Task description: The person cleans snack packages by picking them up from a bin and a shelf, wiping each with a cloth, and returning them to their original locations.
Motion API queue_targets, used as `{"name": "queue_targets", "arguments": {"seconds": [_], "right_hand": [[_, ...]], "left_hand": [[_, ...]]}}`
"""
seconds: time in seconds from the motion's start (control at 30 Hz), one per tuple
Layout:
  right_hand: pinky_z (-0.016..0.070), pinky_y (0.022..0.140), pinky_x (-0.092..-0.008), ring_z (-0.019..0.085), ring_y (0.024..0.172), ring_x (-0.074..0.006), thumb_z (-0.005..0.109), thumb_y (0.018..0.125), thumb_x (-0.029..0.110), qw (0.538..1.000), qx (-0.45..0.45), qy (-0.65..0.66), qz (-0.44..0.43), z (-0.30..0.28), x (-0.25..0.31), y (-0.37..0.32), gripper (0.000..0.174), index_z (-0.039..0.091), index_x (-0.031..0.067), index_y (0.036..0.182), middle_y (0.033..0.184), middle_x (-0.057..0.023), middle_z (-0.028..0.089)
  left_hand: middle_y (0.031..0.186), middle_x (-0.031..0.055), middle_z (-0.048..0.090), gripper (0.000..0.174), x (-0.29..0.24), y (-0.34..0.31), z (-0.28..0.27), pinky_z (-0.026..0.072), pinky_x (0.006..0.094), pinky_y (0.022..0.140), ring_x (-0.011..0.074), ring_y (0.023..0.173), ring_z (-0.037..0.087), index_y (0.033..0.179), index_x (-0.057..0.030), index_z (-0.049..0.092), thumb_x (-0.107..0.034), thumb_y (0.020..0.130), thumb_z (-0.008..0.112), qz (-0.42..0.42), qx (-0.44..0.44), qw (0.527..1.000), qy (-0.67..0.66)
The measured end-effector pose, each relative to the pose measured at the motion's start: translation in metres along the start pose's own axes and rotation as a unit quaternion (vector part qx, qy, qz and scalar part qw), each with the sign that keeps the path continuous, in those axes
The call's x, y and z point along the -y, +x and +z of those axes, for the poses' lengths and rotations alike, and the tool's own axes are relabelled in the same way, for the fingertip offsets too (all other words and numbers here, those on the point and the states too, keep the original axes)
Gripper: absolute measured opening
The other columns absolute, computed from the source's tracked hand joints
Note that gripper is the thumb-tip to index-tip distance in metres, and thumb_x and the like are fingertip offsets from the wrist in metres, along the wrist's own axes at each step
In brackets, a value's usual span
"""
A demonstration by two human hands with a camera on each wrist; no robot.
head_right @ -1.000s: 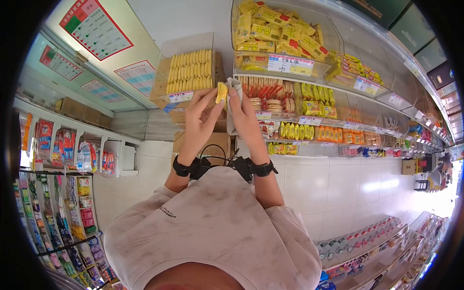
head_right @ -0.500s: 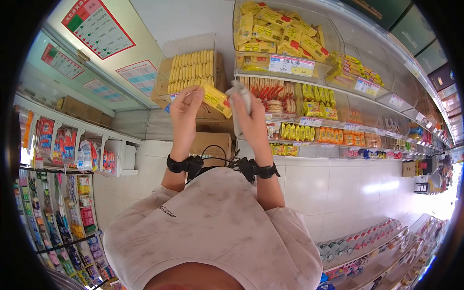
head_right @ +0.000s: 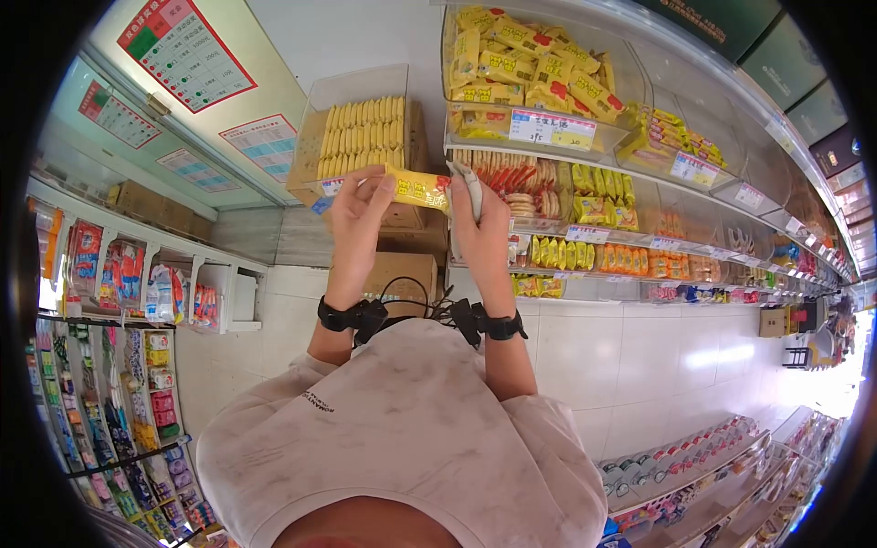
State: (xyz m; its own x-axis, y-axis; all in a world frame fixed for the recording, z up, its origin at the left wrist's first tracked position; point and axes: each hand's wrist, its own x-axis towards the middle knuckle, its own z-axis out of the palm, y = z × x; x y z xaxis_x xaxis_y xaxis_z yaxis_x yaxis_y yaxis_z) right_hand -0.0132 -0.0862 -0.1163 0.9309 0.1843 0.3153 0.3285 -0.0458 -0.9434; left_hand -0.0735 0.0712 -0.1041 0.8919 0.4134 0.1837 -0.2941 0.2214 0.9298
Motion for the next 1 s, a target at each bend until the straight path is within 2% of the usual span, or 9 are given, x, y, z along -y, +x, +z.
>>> {"name": "queue_targets", "arguments": {"seconds": [0.07, 0.27, 0.37, 0.47, 0.57, 0.67, 0.8, 0.9, 1.0], "right_hand": [[0.0476, 0.069, -0.0286, 0.054, 0.075, -0.0098, 0.056, 0.103, 0.019, 0.999, -0.004, 0.001, -0.043, 0.000, -0.004, 0.001, 0.032, 0.065, -0.0057, 0.121, 0.084, -0.0068, 0.065], [0.0501, 0.075, -0.0280, 0.060, 0.080, -0.0119, 0.053, 0.106, 0.026, 0.995, 0.016, 0.051, 0.079, -0.007, -0.005, -0.001, 0.037, 0.063, -0.0048, 0.124, 0.082, -0.0036, 0.066], [0.0527, 0.082, -0.0305, 0.064, 0.092, -0.0149, 0.049, 0.107, 0.036, 0.934, -0.039, 0.304, 0.184, -0.003, -0.008, 0.001, 0.041, 0.061, 0.0003, 0.125, 0.093, -0.0055, 0.067], [0.0530, 0.089, -0.0328, 0.063, 0.103, -0.0176, 0.045, 0.108, 0.042, 0.880, -0.092, 0.432, 0.176, 0.007, 0.008, 0.005, 0.045, 0.057, 0.0037, 0.128, 0.109, -0.0085, 0.066], [0.0504, 0.095, -0.0313, 0.061, 0.110, -0.0157, 0.047, 0.108, 0.040, 0.844, 0.011, 0.512, 0.160, 0.020, -0.005, 0.002, 0.047, 0.050, 0.0021, 0.135, 0.118, -0.0091, 0.064], [0.0480, 0.098, -0.0302, 0.060, 0.111, -0.0143, 0.050, 0.107, 0.033, 0.925, 0.003, 0.373, 0.073, 0.030, 0.021, -0.005, 0.041, 0.053, 0.0001, 0.131, 0.117, -0.0081, 0.065], [0.0489, 0.076, -0.0253, 0.059, 0.088, -0.0070, 0.058, 0.105, 0.026, 0.955, 0.026, 0.288, 0.069, 0.022, 0.006, -0.002, 0.028, 0.062, 0.0017, 0.119, 0.100, -0.0010, 0.067], [0.0460, 0.069, -0.0240, 0.055, 0.080, -0.0049, 0.060, 0.104, 0.025, 0.975, 0.007, 0.216, 0.058, 0.021, 0.003, -0.002, 0.026, 0.064, 0.0020, 0.114, 0.092, 0.0013, 0.066], [0.0450, 0.068, -0.0242, 0.053, 0.078, -0.0053, 0.059, 0.103, 0.025, 0.988, -0.001, 0.152, 0.034, 0.017, 0.005, 0.000, 0.026, 0.064, 0.0001, 0.112, 0.087, 0.0000, 0.064]], "left_hand": [[0.109, 0.0131, 0.069, 0.031, -0.003, 0.002, 0.000, 0.0596, 0.0314, 0.085, 0.0165, 0.097, 0.068, 0.123, 0.0061, 0.056, -0.013, 0.101, 0.063, -0.010, 0.020, 1.000, -0.017], [0.107, 0.0082, 0.070, 0.030, 0.008, 0.004, -0.011, 0.0526, 0.0256, 0.082, 0.0122, 0.096, 0.066, 0.122, 0.0040, 0.059, -0.013, 0.099, 0.066, -0.048, 0.025, 0.998, -0.030], [0.105, 0.0071, 0.070, 0.026, 0.009, 0.004, -0.005, 0.0510, 0.0240, 0.082, 0.0106, 0.096, 0.065, 0.118, 0.0036, 0.060, -0.011, 0.098, 0.067, -0.010, -0.045, 0.994, -0.100], [0.108, 0.0100, 0.070, 0.027, 0.009, 0.005, -0.004, 0.0535, 0.0257, 0.084, 0.0121, 0.096, 0.066, 0.118, 0.0033, 0.060, -0.007, 0.095, 0.069, 0.040, -0.046, 0.997, -0.049], [0.106, 0.0077, 0.069, 0.027, 0.011, -0.005, 0.014, 0.0524, 0.0246, 0.081, 0.0106, 0.095, 0.065, 0.116, 0.0020, 0.061, -0.001, 0.092, 0.072, 0.034, 0.014, 0.999, 0.022], [0.102, 0.0060, 0.068, 0.024, 0.018, -0.010, 0.020, 0.0508, 0.0240, 0.076, 0.0098, 0.091, 0.065, 0.112, 0.0015, 0.064, 0.001, 0.089, 0.074, 0.060, 0.000, 0.992, 0.114], [0.097, 0.0051, 0.064, 0.022, 0.015, -0.006, 0.014, 0.0485, 0.0232, 0.073, 0.0094, 0.081, 0.059, 0.108, -0.0001, 0.068, 0.001, 0.087, 0.075, 0.167, -0.015, 0.959, 0.230], [0.098, 0.0041, 0.062, 0.025, 0.015, -0.004, 0.009, 0.0479, 0.0228, 0.073, 0.0088, 0.082, 0.058, 0.111, -0.0005, 0.068, -0.001, 0.087, 0.076, 0.164, 0.001, 0.945, 0.284], [0.099, 0.0029, 0.062, 0.027, 0.011, -0.003, 0.014, 0.0470, 0.0221, 0.072, 0.0078, 0.086, 0.058, 0.114, 0.0005, 0.068, -0.006, 0.090, 0.075, 0.074, -0.020, 0.990, 0.121]]}}
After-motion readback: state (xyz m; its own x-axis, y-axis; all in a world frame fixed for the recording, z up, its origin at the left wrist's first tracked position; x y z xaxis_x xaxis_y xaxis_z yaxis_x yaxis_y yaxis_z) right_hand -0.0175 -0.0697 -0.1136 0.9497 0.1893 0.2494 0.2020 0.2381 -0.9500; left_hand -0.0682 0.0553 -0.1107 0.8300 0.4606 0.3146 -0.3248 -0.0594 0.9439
